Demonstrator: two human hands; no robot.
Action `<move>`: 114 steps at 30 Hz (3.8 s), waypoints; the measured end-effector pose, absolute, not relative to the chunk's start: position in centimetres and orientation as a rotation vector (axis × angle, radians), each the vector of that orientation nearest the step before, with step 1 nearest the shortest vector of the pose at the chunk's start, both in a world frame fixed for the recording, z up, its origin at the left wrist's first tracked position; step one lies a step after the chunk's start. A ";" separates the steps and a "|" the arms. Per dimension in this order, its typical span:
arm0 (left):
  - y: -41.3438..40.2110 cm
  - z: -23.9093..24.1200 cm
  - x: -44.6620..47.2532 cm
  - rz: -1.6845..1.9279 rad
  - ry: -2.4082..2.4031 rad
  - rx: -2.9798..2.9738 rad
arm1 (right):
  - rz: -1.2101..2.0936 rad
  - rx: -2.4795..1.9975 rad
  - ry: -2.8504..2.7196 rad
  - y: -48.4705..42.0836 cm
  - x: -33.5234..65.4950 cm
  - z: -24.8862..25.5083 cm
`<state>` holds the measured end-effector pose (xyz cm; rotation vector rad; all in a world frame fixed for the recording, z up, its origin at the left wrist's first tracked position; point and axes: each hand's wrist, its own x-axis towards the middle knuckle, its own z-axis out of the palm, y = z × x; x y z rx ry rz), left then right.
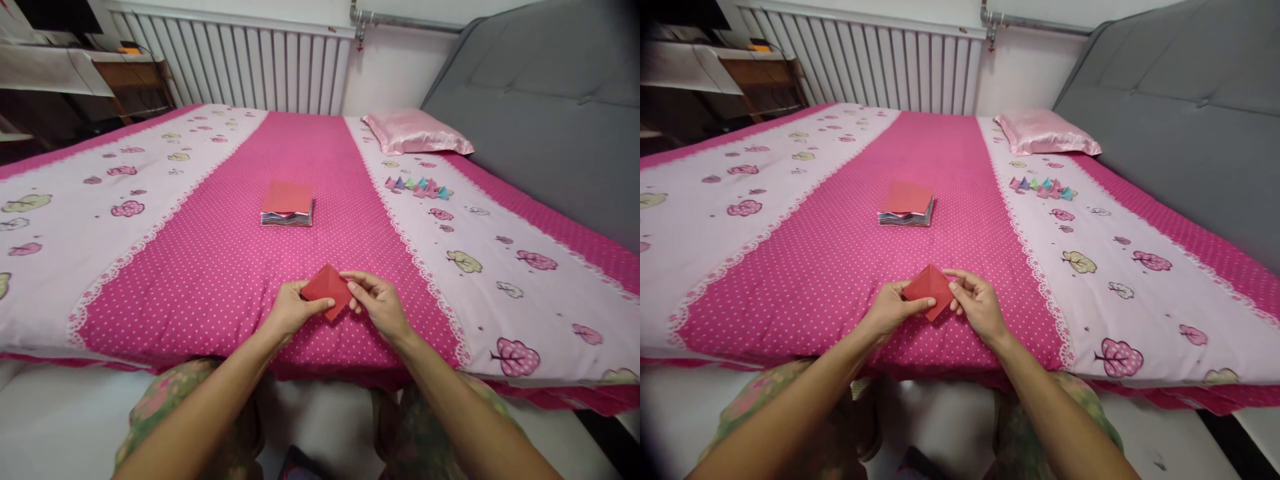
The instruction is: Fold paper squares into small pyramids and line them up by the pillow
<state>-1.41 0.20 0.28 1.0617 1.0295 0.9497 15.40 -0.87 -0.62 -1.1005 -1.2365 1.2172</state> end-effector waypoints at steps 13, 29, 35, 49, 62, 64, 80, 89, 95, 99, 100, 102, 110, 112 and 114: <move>0.1 0.1 -2.0 0.960 1.073 1.180 | 0.858 -1.136 -1.719 -1.1 15.8 0.1; -0.1 0.2 -2.3 1.206 1.098 1.665 | 0.723 -1.090 -1.761 -1.1 15.8 -0.2; -0.6 0.2 -2.7 1.387 0.904 2.211 | 0.663 -1.019 -1.802 -1.2 16.0 0.0; -1.2 -0.2 -2.9 1.638 0.780 2.641 | 0.418 -0.863 -1.965 -1.2 16.6 0.4; -1.0 0.0 -3.0 1.556 0.891 2.470 | 0.587 -1.011 -1.867 -1.3 16.7 0.6; -1.1 0.2 -3.0 1.578 0.923 2.406 | 0.623 -1.047 -1.788 -1.3 16.7 0.8; -0.9 0.3 -3.3 1.552 0.854 2.518 | 0.689 -1.061 -1.755 -1.2 16.8 1.0; -0.7 0.3 -3.2 1.534 0.746 2.593 | 0.722 -1.018 -1.818 -1.1 17.0 1.0; -0.8 0.4 -3.1 1.527 0.719 2.576 | 0.708 -1.013 -1.805 -1.1 16.8 0.9; -0.8 0.5 -3.1 1.517 0.707 2.572 | 0.710 -1.001 -1.791 -1.2 16.8 0.9; -0.8 0.5 -3.1 1.510 0.706 2.568 | 0.710 -0.990 -1.787 -1.2 16.8 0.9; -0.8 0.3 -3.1 1.496 0.706 2.542 | 0.709 -0.966 -1.779 -1.1 16.9 0.8; -1.2 -0.5 -2.2 1.468 0.832 2.316 | 0.771 -0.940 -1.716 -1.1 16.7 0.7; -1.4 -0.3 -1.9 1.406 0.974 2.156 | 0.819 -0.991 -1.664 -1.2 16.5 0.7; -1.6 0.0 -1.8 1.324 1.094 1.962 | 0.904 -1.056 -1.582 -1.2 16.3 0.6</move>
